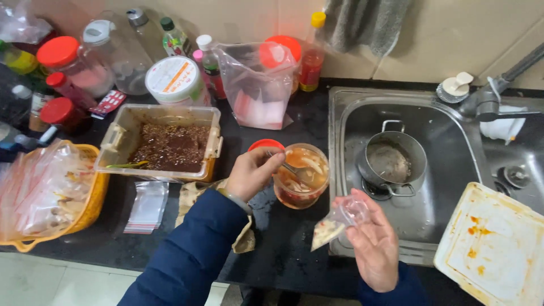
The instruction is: The person scoops a dark, grainy sauce from a large container into small plastic bags using a green spoon. They then scoop a red, chunky mixture from a jar into the same bags using a metal spoon, repeating the process to fill multiple bags.
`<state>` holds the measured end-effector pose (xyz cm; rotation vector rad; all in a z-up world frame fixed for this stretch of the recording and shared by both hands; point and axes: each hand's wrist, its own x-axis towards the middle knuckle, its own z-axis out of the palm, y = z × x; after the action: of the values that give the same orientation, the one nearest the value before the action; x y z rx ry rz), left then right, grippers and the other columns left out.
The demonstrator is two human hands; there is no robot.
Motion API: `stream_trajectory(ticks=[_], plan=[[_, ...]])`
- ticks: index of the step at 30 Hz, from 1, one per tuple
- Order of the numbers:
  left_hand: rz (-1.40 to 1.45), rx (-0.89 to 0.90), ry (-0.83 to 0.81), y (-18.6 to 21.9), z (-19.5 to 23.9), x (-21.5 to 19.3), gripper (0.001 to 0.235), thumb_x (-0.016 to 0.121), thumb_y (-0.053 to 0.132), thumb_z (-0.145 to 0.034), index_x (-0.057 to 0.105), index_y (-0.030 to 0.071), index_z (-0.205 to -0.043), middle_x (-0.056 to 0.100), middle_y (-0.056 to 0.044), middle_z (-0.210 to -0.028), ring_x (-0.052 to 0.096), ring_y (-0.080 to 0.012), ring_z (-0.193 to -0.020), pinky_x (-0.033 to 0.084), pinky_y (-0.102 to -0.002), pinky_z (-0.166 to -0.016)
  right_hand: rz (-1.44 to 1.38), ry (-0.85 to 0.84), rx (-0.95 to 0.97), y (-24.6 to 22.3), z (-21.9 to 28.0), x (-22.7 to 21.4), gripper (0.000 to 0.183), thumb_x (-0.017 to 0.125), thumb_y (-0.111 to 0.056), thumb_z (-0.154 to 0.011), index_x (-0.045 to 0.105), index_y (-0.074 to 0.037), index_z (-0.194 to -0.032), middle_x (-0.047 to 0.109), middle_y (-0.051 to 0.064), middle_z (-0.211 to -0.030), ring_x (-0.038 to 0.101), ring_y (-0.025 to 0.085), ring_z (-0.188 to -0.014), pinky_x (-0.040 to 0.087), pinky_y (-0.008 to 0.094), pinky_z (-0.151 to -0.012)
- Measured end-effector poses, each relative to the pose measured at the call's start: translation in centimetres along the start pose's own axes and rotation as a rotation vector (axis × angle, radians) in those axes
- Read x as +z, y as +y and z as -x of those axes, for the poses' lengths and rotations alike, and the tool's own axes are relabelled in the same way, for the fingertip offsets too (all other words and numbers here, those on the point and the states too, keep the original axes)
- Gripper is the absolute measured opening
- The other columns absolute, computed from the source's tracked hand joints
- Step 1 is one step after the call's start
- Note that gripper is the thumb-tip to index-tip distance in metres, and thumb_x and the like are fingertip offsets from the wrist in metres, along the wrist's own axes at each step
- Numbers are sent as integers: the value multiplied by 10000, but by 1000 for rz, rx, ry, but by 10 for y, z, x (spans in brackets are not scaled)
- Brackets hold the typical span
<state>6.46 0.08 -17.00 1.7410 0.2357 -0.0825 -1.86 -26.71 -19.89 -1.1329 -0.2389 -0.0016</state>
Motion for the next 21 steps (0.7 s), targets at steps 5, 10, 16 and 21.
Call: stream_trajectory(ticks=[5, 10, 16, 21], plan=[[-544, 352, 40, 16, 11, 20, 361, 524, 383, -1006, 750, 138, -1146, 800, -81, -973, 750, -291, -914, 532, -444, -786, -45, 144, 71, 8, 7, -50, 645, 602, 22, -880, 466, 89, -1506, 655, 309, -1335, 644, 425, -1272, 462, 500, -1162], [-918, 703, 186, 10, 11, 18, 219, 561, 334, -1038, 691, 216, -1171, 732, -15, -1031, 709, -323, -850, 526, -504, -545, -52, 292, 165, 2, 8, -59, 613, 560, 63, -881, 499, 77, -1491, 644, 293, -1352, 617, 396, -1317, 457, 491, -1189], [-729, 481, 98, 15, -7, 9, 232, 490, 277, -1023, 665, 136, -965, 715, -174, -846, 651, -467, -814, 461, -549, -722, 2, 323, 190, -10, -2, -42, 695, 623, 58, -819, 492, 59, -1501, 631, 250, -1407, 612, 364, -1339, 457, 496, -1199], [-696, 326, -52, 39, 1, -10, 320, 465, 300, -1030, 729, 130, -1091, 770, -113, -827, 708, -399, -761, 462, -495, -693, 76, 278, 133, -8, -8, -29, 730, 655, 129, -794, 502, 49, -1504, 646, 245, -1412, 621, 308, -1311, 507, 417, -1123]])
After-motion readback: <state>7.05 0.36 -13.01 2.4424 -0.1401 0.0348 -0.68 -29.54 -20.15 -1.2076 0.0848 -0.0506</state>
